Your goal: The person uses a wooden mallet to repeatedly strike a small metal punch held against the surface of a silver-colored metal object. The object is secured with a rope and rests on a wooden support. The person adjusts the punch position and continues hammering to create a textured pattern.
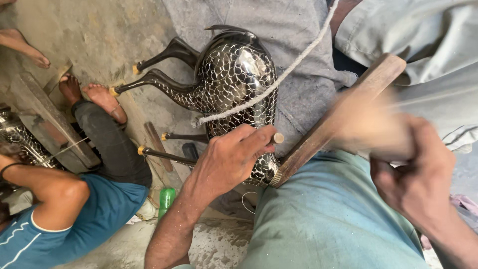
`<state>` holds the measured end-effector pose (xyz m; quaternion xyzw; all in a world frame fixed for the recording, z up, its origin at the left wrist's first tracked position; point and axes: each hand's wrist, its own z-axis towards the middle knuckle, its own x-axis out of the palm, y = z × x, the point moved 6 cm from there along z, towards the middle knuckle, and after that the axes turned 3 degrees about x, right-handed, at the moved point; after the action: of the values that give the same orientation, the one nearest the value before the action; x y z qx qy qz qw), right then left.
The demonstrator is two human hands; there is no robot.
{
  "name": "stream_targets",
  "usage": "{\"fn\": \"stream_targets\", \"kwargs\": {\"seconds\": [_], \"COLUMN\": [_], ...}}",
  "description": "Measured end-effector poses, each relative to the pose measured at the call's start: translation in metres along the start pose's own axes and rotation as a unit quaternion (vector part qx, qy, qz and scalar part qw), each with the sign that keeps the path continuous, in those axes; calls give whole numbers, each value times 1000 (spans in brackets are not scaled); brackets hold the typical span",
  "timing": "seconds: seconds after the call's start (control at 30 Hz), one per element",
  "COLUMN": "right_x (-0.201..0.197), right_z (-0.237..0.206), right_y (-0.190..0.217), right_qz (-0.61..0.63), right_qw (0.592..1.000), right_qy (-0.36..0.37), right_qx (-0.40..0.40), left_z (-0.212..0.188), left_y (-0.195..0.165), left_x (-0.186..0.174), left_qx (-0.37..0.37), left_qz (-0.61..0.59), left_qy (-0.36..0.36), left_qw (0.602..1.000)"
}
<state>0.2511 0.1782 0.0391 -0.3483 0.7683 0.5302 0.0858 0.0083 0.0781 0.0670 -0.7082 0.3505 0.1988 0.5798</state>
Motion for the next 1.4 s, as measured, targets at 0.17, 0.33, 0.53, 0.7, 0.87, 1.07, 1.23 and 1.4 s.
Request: {"fn": "stream_targets", "kwargs": {"seconds": [0.17, 0.33, 0.53, 0.7, 0.87, 1.07, 1.23, 1.4], "right_x": [1, 3, 4, 12, 7, -1, -3, -4], "right_z": [-7, -6, -5, 2, 0, -8, -13, -4], "right_y": [10, -31, -10, 0, 47, 41, 24, 10], "right_qz": [-299, -87, -141, 134, -360, -325, -293, -257], "right_qw": [921, 991, 967, 986, 891, 895, 921, 933], "right_qy": [7, 24, 13, 95, 22, 15, 36, 17], "right_qx": [-251, -101, -210, -15, -278, -305, -256, -250], "left_z": [-16, -32, -31, -29, -27, -24, -26, -29], "left_y": [4, 13, 16, 17, 16, 12, 13, 6], "left_x": [-13, -11, -1, 1, -2, -5, -3, -7], "left_qx": [18, 10, 31, 15, 5, 1, -10, -1], "left_qz": [-26, -118, -41, -4, 3, 2, -20, -120], "left_qy": [-113, -176, -144, -103, -83, -78, -79, -188], "left_qw": [993, 977, 988, 995, 997, 997, 997, 975]}}
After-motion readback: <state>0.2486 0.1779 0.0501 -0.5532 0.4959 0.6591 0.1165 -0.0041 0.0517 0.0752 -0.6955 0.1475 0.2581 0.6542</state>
